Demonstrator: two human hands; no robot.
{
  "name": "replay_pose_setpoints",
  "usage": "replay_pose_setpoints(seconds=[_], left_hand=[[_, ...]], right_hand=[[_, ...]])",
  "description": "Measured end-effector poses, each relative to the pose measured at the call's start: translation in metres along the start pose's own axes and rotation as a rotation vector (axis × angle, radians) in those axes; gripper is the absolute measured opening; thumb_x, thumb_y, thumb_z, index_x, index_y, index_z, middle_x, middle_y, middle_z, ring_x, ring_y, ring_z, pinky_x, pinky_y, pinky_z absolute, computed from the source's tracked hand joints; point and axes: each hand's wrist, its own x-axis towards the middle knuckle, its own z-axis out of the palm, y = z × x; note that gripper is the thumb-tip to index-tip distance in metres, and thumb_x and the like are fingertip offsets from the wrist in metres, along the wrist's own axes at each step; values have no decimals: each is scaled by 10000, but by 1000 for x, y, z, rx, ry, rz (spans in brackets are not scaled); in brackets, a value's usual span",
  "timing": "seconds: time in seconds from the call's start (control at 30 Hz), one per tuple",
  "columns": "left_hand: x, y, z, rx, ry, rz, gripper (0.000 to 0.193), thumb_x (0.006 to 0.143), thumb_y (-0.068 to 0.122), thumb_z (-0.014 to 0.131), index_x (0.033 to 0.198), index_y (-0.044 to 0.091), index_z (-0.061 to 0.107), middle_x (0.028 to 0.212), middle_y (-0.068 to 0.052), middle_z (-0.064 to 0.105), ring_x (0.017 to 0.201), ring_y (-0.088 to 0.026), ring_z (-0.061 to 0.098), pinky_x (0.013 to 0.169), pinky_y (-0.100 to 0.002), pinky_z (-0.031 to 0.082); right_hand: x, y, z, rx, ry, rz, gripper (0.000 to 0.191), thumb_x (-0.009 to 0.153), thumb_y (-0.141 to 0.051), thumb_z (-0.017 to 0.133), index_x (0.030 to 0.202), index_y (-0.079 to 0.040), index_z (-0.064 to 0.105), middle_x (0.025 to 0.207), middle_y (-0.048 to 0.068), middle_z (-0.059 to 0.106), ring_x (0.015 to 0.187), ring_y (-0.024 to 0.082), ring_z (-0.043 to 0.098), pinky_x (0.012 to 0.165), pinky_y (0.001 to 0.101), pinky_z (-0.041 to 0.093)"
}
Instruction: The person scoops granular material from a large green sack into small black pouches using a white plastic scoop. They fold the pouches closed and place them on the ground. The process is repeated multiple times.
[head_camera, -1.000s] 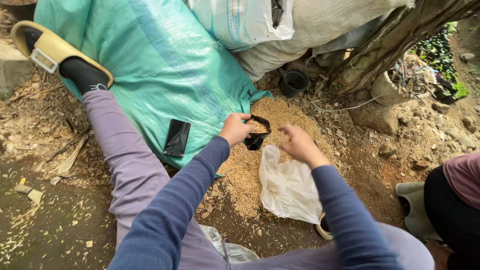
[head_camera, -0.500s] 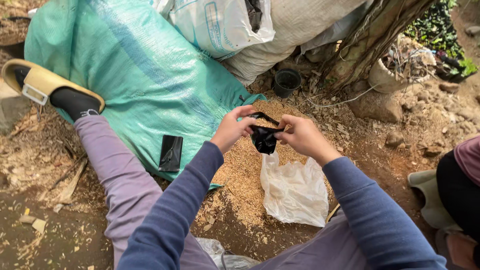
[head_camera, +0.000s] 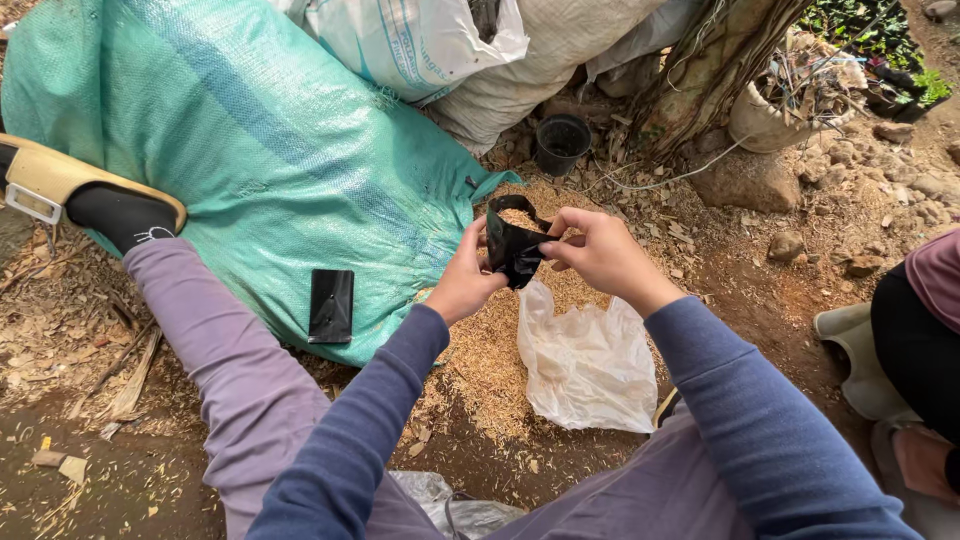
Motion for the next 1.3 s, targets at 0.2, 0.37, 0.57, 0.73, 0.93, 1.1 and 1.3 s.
replay_pose_setpoints(seconds=[0.2,0.37,0.57,0.73,0.93,1.1,1.3], left_hand=[[-1,-8,-2,-7,-12,61,934,777,-152,603,1579,112,205,1418,-145,474,1157,-244,670,910,-335,572],[0,-5,-1,-45,141,51,903,785,-132,624,1556,104,218,1396,-151,458,1100,-242,672,882,-348,602],[0,5,8,-100,191,114,912,803,-103,660,1561,100,196,1426,-159,451,1170,-213,649,911,-340,601],[-2,16,16,-18,199,67,891,802,-83,660,1547,106,209,1408,-143,468,1033,-210,671,847,-344,602],[-2,26,14,-75,168,71,877,803,-118,617,1554,94,218,1407,-137,482,1101,-217,664,894,-344,591],[-1,29,9,-71,128,123,875,799,-151,580,1565,77,225,1448,-123,504,1226,-240,644,978,-339,566],[0,26,2,-106,99,155,868,795,-146,587,1558,65,233,1434,-118,494,1268,-251,608,1028,-366,543]], right_hand=[[-2,-10,2,-9,18,-88,162,919,-106,778,993,-21,663,848,122,759,763,156,723,617,294,538],[-7,-15,10,-12,187,-245,564,812,-171,816,1269,-33,515,1285,146,613,967,207,730,754,318,607],[-6,-7,33,-151,122,-42,388,782,-260,853,964,15,649,1106,129,609,934,236,759,766,349,609],[2,0,39,-173,160,-109,266,795,-213,840,783,0,682,1046,112,624,844,218,716,742,333,584],[0,-1,38,-17,132,17,172,796,-141,796,780,-26,670,743,60,708,659,113,631,612,298,501],[-3,-5,37,65,113,34,137,802,-94,778,773,-35,657,710,44,691,631,84,561,574,271,449],[-2,-3,40,23,136,-7,132,828,-113,770,790,-50,660,732,27,727,682,95,644,624,251,490]])
